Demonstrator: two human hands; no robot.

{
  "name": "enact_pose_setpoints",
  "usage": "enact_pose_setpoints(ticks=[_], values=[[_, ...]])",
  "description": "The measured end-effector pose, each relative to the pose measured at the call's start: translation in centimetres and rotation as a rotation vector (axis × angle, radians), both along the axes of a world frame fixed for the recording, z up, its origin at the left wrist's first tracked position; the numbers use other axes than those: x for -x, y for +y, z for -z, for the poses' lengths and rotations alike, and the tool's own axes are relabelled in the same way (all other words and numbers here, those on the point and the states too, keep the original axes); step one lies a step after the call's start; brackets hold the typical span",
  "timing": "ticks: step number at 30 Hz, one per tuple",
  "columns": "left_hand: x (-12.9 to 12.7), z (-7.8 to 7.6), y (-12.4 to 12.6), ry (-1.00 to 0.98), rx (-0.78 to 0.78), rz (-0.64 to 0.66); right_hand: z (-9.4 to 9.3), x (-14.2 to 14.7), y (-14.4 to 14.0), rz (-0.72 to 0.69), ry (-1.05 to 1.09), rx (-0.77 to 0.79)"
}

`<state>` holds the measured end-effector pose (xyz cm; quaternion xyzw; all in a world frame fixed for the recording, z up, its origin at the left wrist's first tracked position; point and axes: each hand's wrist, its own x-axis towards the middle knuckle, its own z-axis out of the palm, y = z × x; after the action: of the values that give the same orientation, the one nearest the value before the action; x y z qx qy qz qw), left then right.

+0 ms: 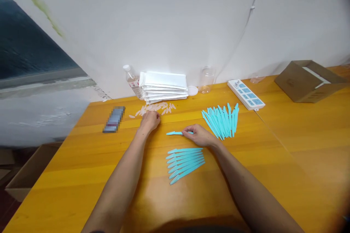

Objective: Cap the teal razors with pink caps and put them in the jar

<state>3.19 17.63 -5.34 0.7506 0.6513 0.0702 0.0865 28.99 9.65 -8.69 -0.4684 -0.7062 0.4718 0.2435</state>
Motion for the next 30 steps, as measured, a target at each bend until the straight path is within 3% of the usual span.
enact_pose_setpoints(ticks=[5, 8, 12, 18, 20, 23, 25, 27, 30], values=[[3.0, -0.7, -0.8, -0.045, -0.013, 0.015, -0.3, 0.0, -0.1, -0.002, -0.013, 0.002], [4.2, -0.5, -1.1, -0.032, 0.02, 0.098, -0.3, 0.0, -0.1, -0.012, -0.012, 0.006], [3.0, -0.3, -0.9, 0.076, 0.04, 0.238, -0.1, -0.1, 0.0, -0.012, -0.009, 0.017], [1.5, -1.0, -1.3, 0.065, 0.05, 0.177, 0.1, -0.1, 0.1, -0.013, -0.017, 0.021], [1.8, -0.8, -2.6, -0.13, 0.122, 0.129, 0.2, -0.1, 0.1, -0.011, -0.003, 0.022], [2.0, 0.7, -5.3, -0.786, 0.267, -0.106, 0.1, -0.2, 0.1, 0.005, 0.036, 0.021], [1.8, 2.0, -7.2, -1.187, 0.281, -0.293, 0.0, -0.2, 0.0, 0.022, 0.058, 0.028], [1.4, 3.0, -8.5, -1.401, 0.286, -0.399, -0.1, -0.3, -0.1, 0.037, 0.074, 0.043], [0.9, 3.6, -9.3, -1.48, 0.351, -0.399, -0.3, -0.5, -0.1, 0.041, 0.095, 0.078]])
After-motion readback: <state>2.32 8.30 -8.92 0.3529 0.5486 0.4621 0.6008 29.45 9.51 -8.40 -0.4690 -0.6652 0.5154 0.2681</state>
